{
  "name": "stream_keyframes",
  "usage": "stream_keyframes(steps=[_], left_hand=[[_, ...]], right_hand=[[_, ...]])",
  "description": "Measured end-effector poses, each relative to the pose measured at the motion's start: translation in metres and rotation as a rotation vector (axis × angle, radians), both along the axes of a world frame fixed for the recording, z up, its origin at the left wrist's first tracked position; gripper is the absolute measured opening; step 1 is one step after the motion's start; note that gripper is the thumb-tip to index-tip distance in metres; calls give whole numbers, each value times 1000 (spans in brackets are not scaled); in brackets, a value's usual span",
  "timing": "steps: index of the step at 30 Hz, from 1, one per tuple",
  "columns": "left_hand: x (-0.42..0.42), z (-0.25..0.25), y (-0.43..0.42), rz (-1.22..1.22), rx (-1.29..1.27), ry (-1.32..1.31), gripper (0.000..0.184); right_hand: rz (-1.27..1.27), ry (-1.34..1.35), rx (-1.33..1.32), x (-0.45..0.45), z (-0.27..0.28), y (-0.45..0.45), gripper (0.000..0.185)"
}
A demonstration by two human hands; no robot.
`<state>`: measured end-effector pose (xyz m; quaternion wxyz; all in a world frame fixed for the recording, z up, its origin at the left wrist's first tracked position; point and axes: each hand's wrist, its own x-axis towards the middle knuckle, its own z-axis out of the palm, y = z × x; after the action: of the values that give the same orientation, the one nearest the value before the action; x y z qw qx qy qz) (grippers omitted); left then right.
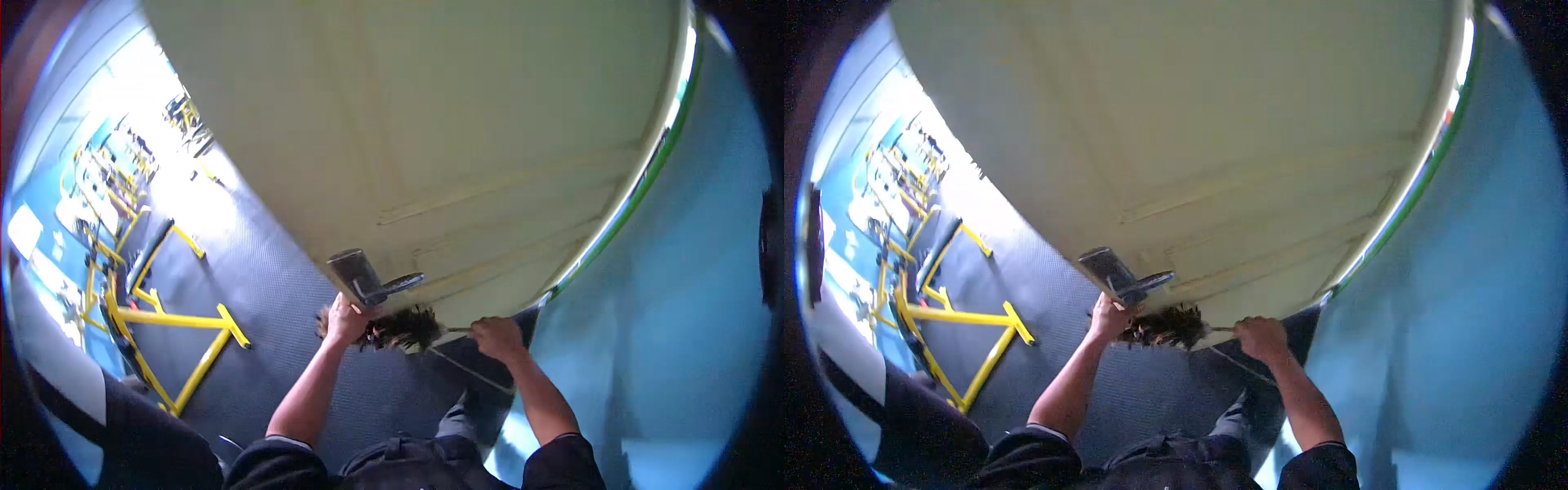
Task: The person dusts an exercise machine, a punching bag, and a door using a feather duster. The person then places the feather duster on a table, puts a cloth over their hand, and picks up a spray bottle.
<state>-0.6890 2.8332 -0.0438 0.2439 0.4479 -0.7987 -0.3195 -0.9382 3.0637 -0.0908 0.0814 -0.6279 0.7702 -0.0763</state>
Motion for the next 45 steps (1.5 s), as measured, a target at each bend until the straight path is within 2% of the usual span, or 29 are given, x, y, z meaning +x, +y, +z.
stream_keyframes(steps=[2,3,6,8,10,12,14,16,18,19,20,21,22,23,24,25,26,28,30,32,34,35,36,38,39,40,42,44,45], left_hand=[[6,10,-4,-89,-100,-36,54],[10,8,-10,-101,121,-9,61],[5,9,-9,-118,72,-87,63],[12,-1,-17,-110,94,-53,68],[20,22,-7,-63,-81,-209,73],[21,38,5,19,-5,-204,71],[37,38,8,134,-208,-203,69],[62,43,11,202,-298,-206,66],[88,50,14,461,-180,173,62],[94,39,9,470,-184,185,62],[98,24,3,509,-76,437,60],[104,8,2,541,36,687,58],[102,7,9,547,30,695,58],[94,10,13,447,148,681,58],[88,13,15,337,259,664,58],[85,9,15,270,186,562,59],[81,5,10,202,101,472,60],[77,21,16,48,-9,475,64],[61,18,12,35,27,340,70],[44,26,7,-21,61,309,75],[13,29,8,-76,-133,277,79],[11,41,12,-95,-122,292,78],[3,39,14,-92,-119,298,78],[-15,26,8,-141,-221,345,75],[-18,27,10,-162,-1,248,68],[-19,33,15,-155,1,251,68],[-18,45,24,-151,4,276,66],[-24,37,25,-110,-42,305,60],[-21,46,29,-140,-21,327,57]], right_hand=[[51,93,-182,-27,32,7,16],[81,117,-176,-37,39,9,16],[168,267,-90,-65,53,7,12],[161,189,-271,-67,67,4,11],[176,190,-279,-64,74,0,10],[189,187,-289,-71,76,-2,10],[240,336,-199,-72,71,-6,7],[279,335,-247,-53,101,-7,3],[282,225,-469,-39,130,-1,12],[295,330,-624,-50,139,2,16],[304,336,-630,-64,149,2,16],[180,362,-698,-77,160,3,16],[54,387,-768,-82,168,3,17],[62,396,-784,-77,174,1,17],[174,394,-731,-71,181,0,17],[278,399,-675,-64,188,1,17],[277,434,-706,-54,200,0,17],[262,613,-755,-39,229,1,14],[214,602,-857,-33,254,-2,13],[46,465,-1227,-31,278,-4,13],[96,460,-1138,-35,296,4,13],[153,445,-1045,-29,302,8,13],[159,450,-1042,-24,302,15,13],[179,590,-758,-16,284,31,12],[131,626,-717,-12,270,39,11],[78,658,-674,-8,252,48,11],[78,503,-843,0,207,64,12],[69,385,-961,20,170,81,19],[-10,292,-962,38,152,96,21]])
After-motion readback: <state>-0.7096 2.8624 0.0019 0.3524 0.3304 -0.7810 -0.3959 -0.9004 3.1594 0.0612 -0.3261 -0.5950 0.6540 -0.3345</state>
